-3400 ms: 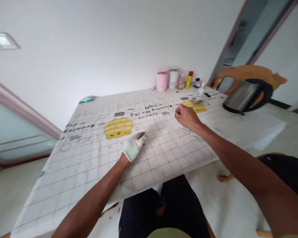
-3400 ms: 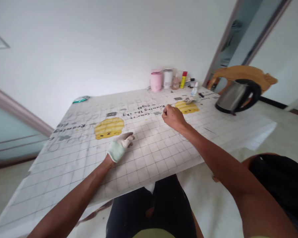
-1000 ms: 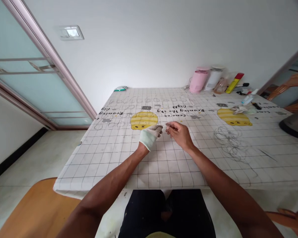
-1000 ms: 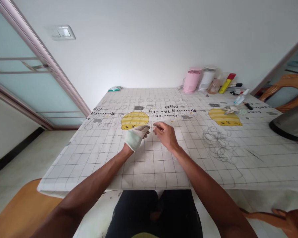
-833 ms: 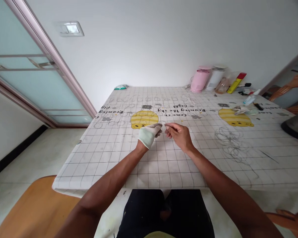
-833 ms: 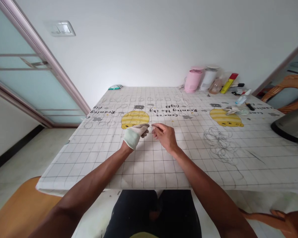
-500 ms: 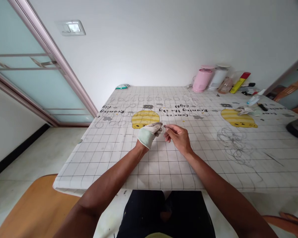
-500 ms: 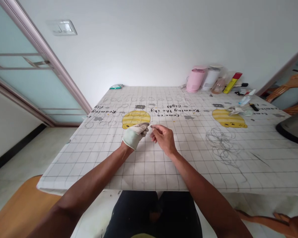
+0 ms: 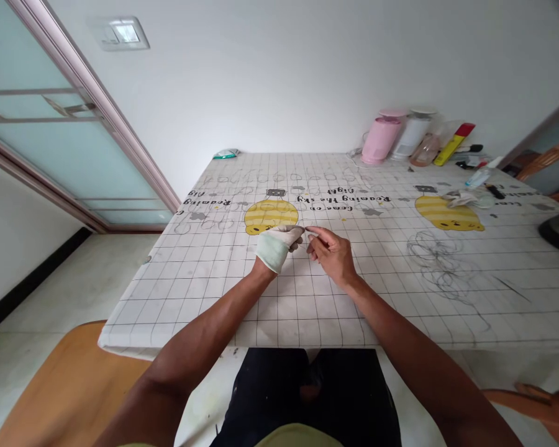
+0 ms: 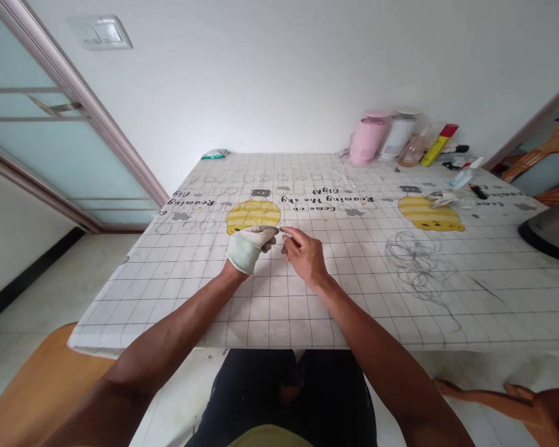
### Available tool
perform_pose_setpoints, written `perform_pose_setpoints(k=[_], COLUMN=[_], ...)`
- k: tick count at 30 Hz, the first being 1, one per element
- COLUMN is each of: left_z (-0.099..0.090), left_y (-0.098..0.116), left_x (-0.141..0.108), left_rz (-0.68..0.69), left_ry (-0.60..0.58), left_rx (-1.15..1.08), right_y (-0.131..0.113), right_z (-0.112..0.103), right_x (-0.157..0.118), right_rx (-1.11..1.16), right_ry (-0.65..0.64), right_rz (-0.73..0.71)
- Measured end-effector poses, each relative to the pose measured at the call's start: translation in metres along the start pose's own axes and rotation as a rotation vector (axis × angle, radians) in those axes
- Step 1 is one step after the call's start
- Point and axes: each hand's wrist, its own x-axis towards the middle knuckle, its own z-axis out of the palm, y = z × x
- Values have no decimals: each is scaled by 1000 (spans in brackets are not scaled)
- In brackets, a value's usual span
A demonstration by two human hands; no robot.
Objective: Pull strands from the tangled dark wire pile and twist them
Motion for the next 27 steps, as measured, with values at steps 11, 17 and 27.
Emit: perform_pose_setpoints(k=[11, 17, 27], left_z=[-6, -10, -7], left_y=[-6, -3, -13], left_x=[2, -3, 3], left_rz=[-44, -113, -40], left_ry=[-176, -429, -585], left_rx=[-201, -203, -130], right_y=[-13, -9, -3], right_z=[-14, -26, -28], right_x=[6, 16, 13], right_rx=[178, 334, 176], right_ry=[-105, -188, -36], right_rz=[52, 78, -64])
